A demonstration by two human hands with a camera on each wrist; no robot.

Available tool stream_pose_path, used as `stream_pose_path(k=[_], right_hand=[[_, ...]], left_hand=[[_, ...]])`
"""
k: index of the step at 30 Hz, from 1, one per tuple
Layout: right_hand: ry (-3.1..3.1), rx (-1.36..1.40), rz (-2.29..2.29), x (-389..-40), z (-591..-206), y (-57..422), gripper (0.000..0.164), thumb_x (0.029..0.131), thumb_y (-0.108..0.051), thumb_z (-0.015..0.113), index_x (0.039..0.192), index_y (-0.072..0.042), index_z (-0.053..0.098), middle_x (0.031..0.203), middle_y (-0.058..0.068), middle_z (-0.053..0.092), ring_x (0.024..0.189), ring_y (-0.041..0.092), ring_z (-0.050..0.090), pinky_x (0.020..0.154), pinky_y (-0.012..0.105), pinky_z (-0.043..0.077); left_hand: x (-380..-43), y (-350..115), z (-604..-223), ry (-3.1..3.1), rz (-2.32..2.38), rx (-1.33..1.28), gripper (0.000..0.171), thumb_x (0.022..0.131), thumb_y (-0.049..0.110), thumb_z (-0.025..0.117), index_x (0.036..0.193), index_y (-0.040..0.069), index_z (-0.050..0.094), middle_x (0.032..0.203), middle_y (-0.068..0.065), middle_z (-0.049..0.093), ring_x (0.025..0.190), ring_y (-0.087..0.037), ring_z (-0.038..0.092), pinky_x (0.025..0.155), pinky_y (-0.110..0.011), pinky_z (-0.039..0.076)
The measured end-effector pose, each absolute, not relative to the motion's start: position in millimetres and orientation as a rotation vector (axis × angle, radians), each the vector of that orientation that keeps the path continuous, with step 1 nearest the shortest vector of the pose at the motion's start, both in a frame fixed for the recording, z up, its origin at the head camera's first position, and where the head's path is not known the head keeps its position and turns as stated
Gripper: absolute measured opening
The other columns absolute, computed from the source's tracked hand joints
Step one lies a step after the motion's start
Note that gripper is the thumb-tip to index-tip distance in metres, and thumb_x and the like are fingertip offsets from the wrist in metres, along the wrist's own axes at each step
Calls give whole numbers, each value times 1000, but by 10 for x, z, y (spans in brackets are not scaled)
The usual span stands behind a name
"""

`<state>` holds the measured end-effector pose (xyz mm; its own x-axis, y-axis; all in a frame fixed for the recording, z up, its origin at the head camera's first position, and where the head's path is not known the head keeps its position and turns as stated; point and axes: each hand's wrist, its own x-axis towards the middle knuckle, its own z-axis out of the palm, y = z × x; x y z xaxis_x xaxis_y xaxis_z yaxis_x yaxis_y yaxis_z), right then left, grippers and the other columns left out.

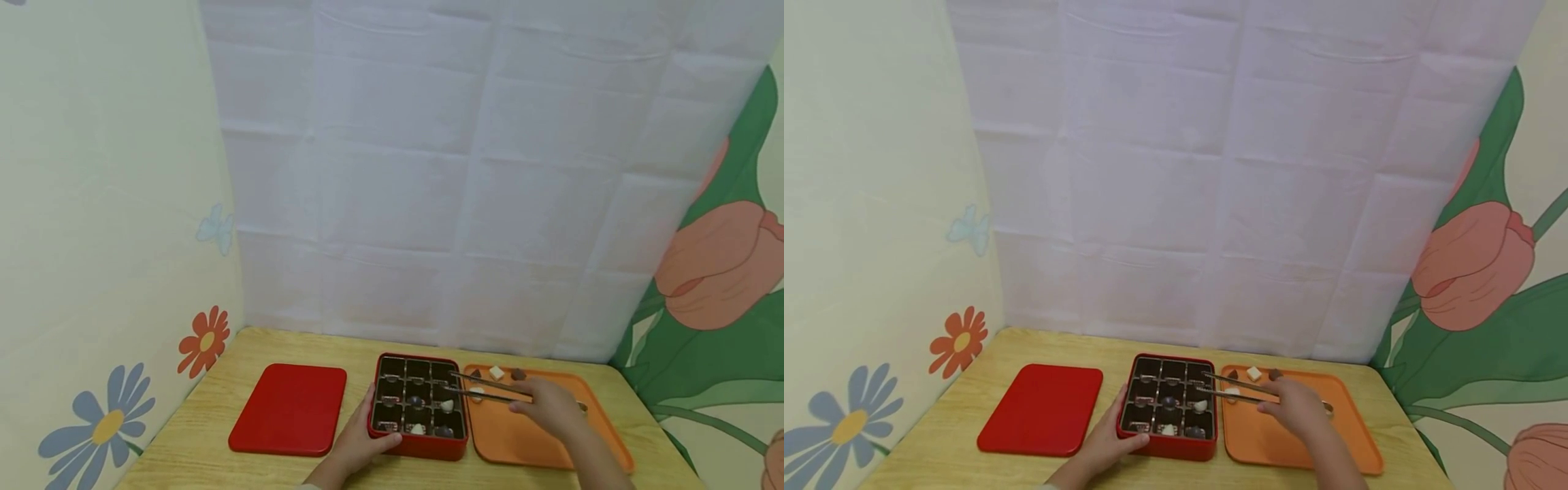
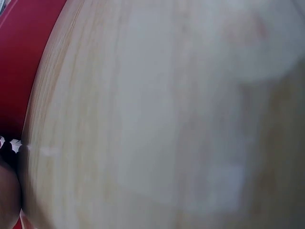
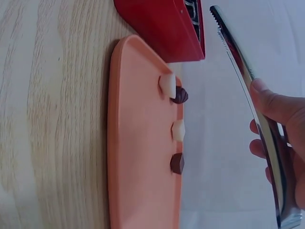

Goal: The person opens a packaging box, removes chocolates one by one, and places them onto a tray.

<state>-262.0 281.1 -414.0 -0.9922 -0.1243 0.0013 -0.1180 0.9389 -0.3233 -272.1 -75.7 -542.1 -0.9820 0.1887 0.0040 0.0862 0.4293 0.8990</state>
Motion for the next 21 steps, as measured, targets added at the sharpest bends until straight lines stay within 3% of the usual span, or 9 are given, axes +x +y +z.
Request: stream_pose_path(k=[9, 15, 21], right_hand=[[3089, -327, -473, -2653, -4119, 2568, 44, 80, -39, 75, 117, -16, 73, 124, 12, 68, 116, 36, 61, 92, 55, 50], [3097, -412, -380, -2718, -4113, 2422, 40, 78, -34, 78, 115, -18, 74, 110, 3, 71, 93, 22, 66, 75, 42, 54], [3110, -502, -234, -2806, -4094, 2319, 40, 77, -36, 78, 113, -19, 75, 103, -2, 71, 87, 18, 65, 77, 42, 53]], left_hand=[[-2719, -763, -5415, 2582, 1600, 265, 114, 76, 49, 81, 159, 16, 9, 158, -25, 27, 140, -52, 31, 101, -71, 36], [-2724, -766, -5420, 2580, 1613, 272, 114, 76, 48, 81, 159, 15, 10, 157, -26, 28, 139, -52, 32, 101, -70, 37], [-2726, -757, -5417, 2565, 1632, 265, 115, 75, 49, 81, 160, 16, 10, 157, -25, 29, 140, -50, 32, 102, -69, 37]])
